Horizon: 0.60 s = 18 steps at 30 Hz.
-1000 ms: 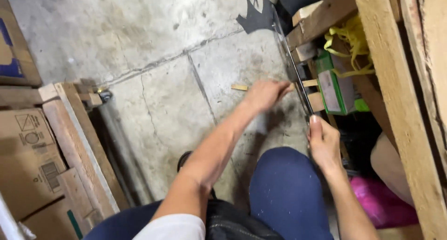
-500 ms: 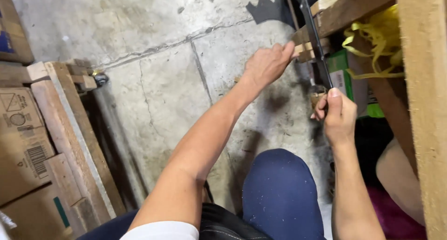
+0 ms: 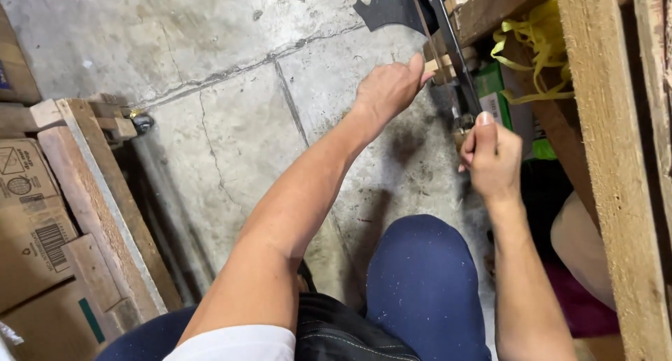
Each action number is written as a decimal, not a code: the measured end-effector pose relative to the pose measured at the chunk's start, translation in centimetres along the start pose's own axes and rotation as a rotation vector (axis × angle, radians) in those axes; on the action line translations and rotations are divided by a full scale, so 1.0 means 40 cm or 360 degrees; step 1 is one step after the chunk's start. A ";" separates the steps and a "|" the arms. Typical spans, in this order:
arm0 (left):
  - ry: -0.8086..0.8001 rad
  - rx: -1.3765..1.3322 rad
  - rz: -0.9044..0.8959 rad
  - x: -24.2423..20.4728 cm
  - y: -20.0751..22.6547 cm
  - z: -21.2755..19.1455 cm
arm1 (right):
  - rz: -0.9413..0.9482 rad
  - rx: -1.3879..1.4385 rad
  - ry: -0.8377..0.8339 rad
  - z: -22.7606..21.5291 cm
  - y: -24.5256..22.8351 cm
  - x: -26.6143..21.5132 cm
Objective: Sawing small wooden sticks into shorter pieces using a manual hand saw.
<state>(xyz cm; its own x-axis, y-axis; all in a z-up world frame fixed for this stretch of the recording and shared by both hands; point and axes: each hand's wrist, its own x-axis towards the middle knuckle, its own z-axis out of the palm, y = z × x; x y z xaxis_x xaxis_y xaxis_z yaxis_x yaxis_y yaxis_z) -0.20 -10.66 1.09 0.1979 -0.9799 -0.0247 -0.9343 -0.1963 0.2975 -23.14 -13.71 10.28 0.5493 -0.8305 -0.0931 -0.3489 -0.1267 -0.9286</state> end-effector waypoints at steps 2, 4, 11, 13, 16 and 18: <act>-0.0019 -0.0015 -0.0013 -0.007 0.012 -0.022 | -0.0009 -0.0104 -0.0033 -0.038 0.007 -0.077; -0.0048 -0.0031 -0.0034 0.003 0.005 -0.033 | -0.0008 -0.0204 -0.0075 -0.086 0.004 -0.171; -0.0409 -0.0349 -0.0172 0.026 -0.007 -0.055 | 0.0382 -0.0567 -0.0162 -0.226 -0.028 -0.370; -0.0429 -0.0386 -0.0175 0.023 -0.014 -0.047 | 0.0507 -0.0684 -0.0119 -0.146 -0.045 -0.247; -0.0268 -0.0349 -0.0254 0.050 -0.020 -0.047 | 0.0048 -0.0366 -0.0083 -0.020 -0.067 -0.082; -0.0391 -0.0367 -0.0167 0.042 -0.001 -0.050 | -0.0067 -0.0158 -0.0049 -0.022 0.000 -0.108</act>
<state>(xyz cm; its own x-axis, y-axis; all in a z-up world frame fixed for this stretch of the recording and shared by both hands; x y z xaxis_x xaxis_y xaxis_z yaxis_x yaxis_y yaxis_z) 0.78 -12.23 2.93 0.1862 -0.9397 -0.2870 -0.8155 -0.3107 0.4883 -26.15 -10.60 11.01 0.5875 -0.8064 -0.0669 -0.3976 -0.2157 -0.8919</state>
